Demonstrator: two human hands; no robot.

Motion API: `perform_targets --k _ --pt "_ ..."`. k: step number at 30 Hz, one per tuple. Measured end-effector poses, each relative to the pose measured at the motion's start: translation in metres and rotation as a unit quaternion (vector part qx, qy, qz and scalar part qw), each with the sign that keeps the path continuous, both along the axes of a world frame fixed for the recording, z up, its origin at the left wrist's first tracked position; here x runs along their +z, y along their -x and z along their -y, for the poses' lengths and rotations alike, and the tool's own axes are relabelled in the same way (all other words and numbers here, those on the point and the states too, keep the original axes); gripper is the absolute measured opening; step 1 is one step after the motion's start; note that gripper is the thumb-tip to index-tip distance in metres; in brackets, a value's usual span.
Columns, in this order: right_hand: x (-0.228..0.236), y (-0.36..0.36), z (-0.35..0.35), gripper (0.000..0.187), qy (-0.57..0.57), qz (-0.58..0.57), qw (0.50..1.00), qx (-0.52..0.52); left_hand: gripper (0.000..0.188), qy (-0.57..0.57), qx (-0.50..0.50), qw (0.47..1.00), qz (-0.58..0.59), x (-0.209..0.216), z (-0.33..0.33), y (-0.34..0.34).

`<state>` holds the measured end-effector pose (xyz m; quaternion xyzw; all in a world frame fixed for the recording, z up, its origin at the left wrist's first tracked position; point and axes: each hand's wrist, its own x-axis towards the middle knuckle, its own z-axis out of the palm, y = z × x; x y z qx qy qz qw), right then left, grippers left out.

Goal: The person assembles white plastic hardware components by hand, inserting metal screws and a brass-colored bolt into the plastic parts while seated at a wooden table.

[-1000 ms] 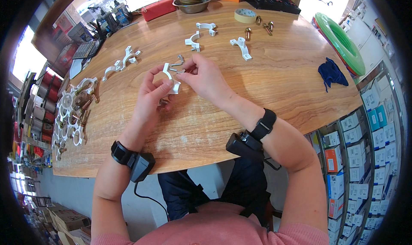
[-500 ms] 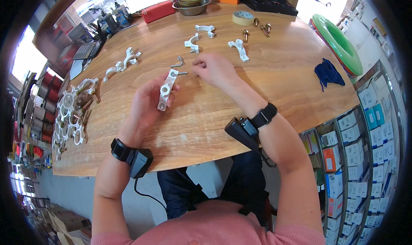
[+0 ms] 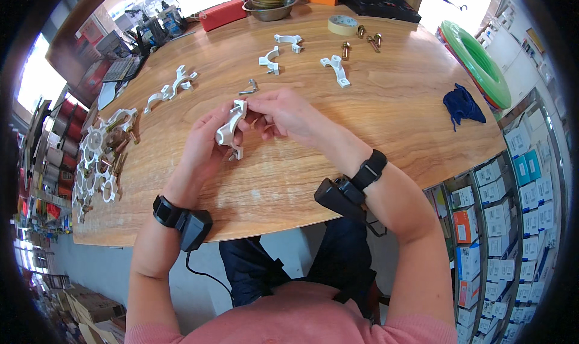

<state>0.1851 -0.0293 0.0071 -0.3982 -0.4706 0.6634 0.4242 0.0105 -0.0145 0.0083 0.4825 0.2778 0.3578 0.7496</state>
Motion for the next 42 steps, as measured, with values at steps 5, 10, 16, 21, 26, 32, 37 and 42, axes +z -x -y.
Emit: perform_targets --k 5,10,16,21,26,32,37,42 --pt "-0.004 0.0 0.001 0.021 0.007 -0.038 0.999 0.017 0.033 0.002 0.007 1.0 0.019 -0.001 -0.001 0.0" --pt "0.0 0.002 0.003 0.021 0.004 -0.071 0.997 0.022 0.035 -0.025 0.014 0.999 0.014 -0.003 -0.003 0.003" --pt "0.003 0.003 0.005 0.023 -0.007 -0.067 0.997 0.023 0.036 -0.043 0.0 0.999 0.003 -0.004 -0.004 0.004" --pt "0.001 0.004 0.003 0.023 -0.013 -0.046 0.999 0.01 0.035 -0.046 -0.005 0.999 -0.019 -0.002 -0.003 0.005" --pt "-0.002 0.002 0.001 0.022 -0.006 -0.032 0.999 -0.028 0.033 -0.007 -0.033 0.998 0.056 0.0 -0.002 0.003" --pt "0.006 0.004 0.004 0.022 -0.006 -0.046 0.999 -0.013 0.032 0.009 -0.05 0.997 0.061 0.004 -0.003 0.008" --pt "0.008 0.003 0.004 0.019 0.015 -0.096 0.995 -0.014 0.03 0.016 -0.01 0.998 0.061 0.006 0.001 0.002" --pt "0.006 0.004 0.004 0.019 -0.016 -0.06 0.998 -0.014 0.029 0.005 -0.061 0.995 0.073 -0.001 -0.007 0.009"
